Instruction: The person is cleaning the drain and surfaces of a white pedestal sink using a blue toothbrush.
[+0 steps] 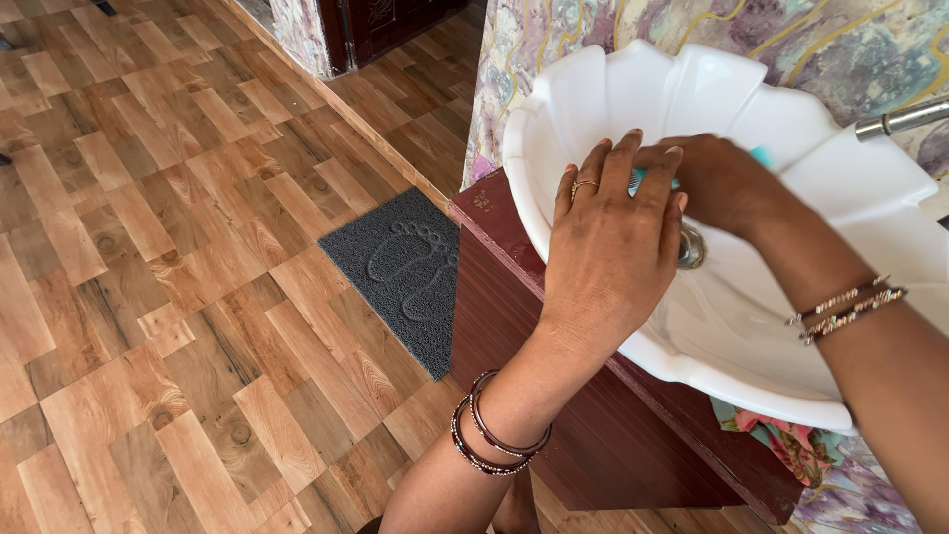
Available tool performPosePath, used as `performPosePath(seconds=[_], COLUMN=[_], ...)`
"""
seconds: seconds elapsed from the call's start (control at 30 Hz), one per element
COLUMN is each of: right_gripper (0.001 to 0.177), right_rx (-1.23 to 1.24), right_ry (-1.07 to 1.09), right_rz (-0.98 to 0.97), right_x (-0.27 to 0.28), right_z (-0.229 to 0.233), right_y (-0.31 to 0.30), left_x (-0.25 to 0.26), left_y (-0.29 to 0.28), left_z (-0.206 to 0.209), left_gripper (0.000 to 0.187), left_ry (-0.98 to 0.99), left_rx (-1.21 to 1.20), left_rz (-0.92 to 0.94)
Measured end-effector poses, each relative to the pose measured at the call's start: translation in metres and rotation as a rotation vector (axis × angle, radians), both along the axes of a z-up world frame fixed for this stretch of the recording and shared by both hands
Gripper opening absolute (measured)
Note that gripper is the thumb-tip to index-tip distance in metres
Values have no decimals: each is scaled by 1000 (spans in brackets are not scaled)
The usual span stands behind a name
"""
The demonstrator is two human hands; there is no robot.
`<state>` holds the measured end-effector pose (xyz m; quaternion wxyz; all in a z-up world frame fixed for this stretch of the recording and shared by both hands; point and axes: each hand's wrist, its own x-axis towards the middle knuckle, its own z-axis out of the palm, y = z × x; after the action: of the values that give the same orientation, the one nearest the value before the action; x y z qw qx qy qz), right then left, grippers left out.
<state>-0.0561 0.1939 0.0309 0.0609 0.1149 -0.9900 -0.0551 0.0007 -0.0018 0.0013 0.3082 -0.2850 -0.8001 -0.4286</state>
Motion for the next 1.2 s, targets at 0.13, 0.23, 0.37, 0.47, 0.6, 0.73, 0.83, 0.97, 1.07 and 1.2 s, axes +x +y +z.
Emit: performPosePath(seconds=[0.13, 0.23, 0.37, 0.47, 0.6, 0.73, 0.83, 0.97, 1.07, 1.2], right_gripper=[27, 29, 27, 29, 36, 26, 24, 33, 34, 33], right_rx=[-283, -362, -55, 51, -105, -265, -182, 49, 115, 78], right_ry=[-202, -52, 36, 38, -7, -56, -48, -30, -60, -177], right_rz=[-264, 22, -105, -167, -90, -58, -88, -264, -290, -236], right_x=[3, 0, -4, -5, -6, 5, 4, 10, 10, 10], right_z=[-9, -7, -4, -3, -5, -5, 6, 18, 18, 6], right_y=[-21, -15, 10, 14, -7, -23, -16, 0, -2, -23], left_x=[-3, 1, 2, 3, 3, 4, 2, 1, 2, 1], left_y=[1, -1, 0, 0, -1, -1, -2, -2, -1, -1], left_z=[2, 1, -1, -1, 1, 2, 3, 3, 3, 3], left_gripper=[42, 46, 44, 44, 44, 46, 45, 46, 44, 42], left_ry=[17, 14, 13, 22, 26, 32, 17, 37, 33, 28], left_rx=[-47, 23, 2, 5, 3, 49, 6, -16, -16, -26], left_rz=[33, -17, 8, 8, 7, 12, -12, 0, -2, 15])
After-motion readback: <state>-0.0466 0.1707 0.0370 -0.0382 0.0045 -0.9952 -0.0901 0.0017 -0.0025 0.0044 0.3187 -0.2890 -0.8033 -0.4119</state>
